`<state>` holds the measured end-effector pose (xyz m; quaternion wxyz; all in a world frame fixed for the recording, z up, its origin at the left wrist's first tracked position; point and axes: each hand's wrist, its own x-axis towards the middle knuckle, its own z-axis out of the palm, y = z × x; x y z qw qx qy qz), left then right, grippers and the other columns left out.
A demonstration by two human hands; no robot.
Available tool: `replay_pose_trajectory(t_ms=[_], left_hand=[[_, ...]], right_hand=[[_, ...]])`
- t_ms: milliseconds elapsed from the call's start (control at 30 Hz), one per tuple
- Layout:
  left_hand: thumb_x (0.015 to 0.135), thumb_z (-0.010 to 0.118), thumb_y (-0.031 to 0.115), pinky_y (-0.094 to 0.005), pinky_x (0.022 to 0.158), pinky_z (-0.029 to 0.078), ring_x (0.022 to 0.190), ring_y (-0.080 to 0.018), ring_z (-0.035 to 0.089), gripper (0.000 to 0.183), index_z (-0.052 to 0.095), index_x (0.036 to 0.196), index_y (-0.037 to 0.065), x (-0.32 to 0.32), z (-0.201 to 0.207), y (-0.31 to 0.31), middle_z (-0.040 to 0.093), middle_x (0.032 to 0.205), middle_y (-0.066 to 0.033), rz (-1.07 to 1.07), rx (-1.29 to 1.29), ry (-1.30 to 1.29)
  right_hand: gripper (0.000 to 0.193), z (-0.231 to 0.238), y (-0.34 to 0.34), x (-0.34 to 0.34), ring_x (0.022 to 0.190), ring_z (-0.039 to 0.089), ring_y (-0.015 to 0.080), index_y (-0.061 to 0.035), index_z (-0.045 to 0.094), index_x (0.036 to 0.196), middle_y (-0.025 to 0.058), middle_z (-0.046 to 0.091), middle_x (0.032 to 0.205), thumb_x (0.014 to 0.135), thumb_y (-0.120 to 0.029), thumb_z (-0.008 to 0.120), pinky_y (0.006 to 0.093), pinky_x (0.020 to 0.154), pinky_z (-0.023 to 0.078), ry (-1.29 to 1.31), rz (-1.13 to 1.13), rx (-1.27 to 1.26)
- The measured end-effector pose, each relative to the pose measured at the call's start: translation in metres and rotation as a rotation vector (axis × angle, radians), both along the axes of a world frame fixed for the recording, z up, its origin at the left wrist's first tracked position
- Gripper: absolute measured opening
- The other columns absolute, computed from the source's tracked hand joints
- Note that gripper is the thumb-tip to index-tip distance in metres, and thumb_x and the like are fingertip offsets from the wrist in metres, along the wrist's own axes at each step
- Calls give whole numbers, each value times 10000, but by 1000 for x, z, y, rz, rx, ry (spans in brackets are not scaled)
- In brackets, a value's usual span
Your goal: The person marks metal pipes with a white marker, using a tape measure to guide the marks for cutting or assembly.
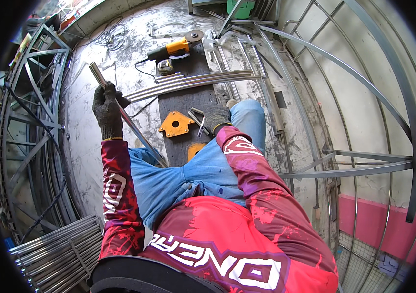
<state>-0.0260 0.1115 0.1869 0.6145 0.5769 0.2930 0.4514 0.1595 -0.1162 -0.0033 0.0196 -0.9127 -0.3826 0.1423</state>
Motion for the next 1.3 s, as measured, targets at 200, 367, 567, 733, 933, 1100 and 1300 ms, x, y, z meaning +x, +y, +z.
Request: replay_pose_trajectory(t_ms=[200,367,567,733,933,1100,1300], left_hand=[[970,660,231,-282,498,532,527,-110,550,206,600,994,36,-1,-7,2,552,681,-19,7,-21,-12],[972,659,235,-287,501,534,530,-110,554,203,607,989,39,1,-8,3,564,685,-24,-9,-2,-11],[974,654,235,-285,520,541,554,-120,571,217,617,1003,24,-3,-12,1,572,705,-32,20,9,28],[976,650,216,-283,529,547,572,-123,576,205,618,1016,18,-2,-14,1,578,724,-39,7,20,21],[976,649,203,-280,529,550,586,-115,575,177,622,1015,32,1,-15,5,575,730,-29,0,-8,-5],[999,620,184,-264,538,481,590,-82,525,118,625,1002,66,-7,-39,21,550,726,27,-66,-13,-101],[977,646,164,-256,535,473,587,-89,544,180,611,1095,34,4,-37,-3,594,780,-7,-35,-46,-91]], right_hand=[[307,15,3,-5,1119,642,329,-148,684,1137,145,684,1166,864,-245,583,474,922,509,11,9,-33],[321,12,2,-2,1146,628,330,-166,667,1168,137,667,1205,870,-245,580,493,930,500,34,-2,-64],[327,13,4,-5,1152,626,334,-170,664,1186,145,666,1208,886,-258,570,493,934,499,58,-23,-121],[332,11,2,-4,1153,627,335,-162,671,1185,155,669,1202,883,-260,574,486,944,502,36,-23,-82],[356,16,6,-4,1041,684,334,-164,724,1172,163,705,1132,912,-358,579,480,856,533,-39,26,-39],[372,65,7,-31,978,655,391,-121,723,1054,206,687,1041,755,-344,719,471,833,518,77,36,182],[374,63,-2,-20,1004,653,390,-151,720,1043,177,689,1062,693,-276,760,461,871,521,56,-53,39]])
